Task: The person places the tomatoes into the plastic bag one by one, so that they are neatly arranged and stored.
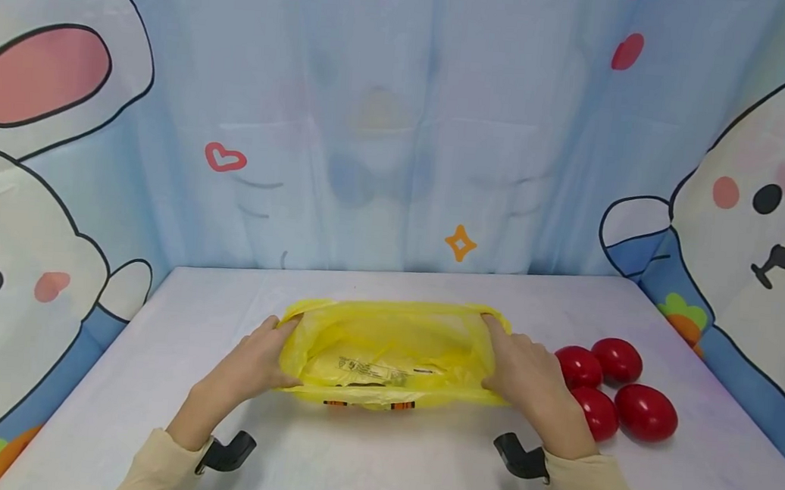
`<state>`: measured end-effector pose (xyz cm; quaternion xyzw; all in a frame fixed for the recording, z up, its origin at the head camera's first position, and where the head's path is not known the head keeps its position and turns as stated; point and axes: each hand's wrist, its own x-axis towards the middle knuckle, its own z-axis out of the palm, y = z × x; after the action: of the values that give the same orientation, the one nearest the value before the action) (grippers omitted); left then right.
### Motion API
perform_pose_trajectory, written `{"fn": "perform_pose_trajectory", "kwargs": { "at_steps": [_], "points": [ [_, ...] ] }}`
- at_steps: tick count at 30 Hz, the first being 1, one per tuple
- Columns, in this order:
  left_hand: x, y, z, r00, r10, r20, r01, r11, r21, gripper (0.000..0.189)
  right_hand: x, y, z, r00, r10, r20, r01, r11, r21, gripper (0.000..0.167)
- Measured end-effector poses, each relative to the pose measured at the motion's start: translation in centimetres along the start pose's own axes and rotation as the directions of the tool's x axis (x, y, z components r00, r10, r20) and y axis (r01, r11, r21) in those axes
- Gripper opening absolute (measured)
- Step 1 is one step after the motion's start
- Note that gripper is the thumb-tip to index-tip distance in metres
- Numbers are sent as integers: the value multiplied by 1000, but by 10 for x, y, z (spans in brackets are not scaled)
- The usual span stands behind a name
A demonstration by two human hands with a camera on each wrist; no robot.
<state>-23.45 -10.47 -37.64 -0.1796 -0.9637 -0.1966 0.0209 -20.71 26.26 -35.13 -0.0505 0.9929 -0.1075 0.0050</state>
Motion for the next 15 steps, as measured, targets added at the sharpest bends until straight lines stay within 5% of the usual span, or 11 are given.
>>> {"fn": "perform_pose_trajectory", "kwargs": {
  "at_steps": [15],
  "points": [
    [4,15,12,999,37,-35,-38,999,-23,88,-1,-5,6,995,-3,-97,6,999,35,79]
  ]
}}
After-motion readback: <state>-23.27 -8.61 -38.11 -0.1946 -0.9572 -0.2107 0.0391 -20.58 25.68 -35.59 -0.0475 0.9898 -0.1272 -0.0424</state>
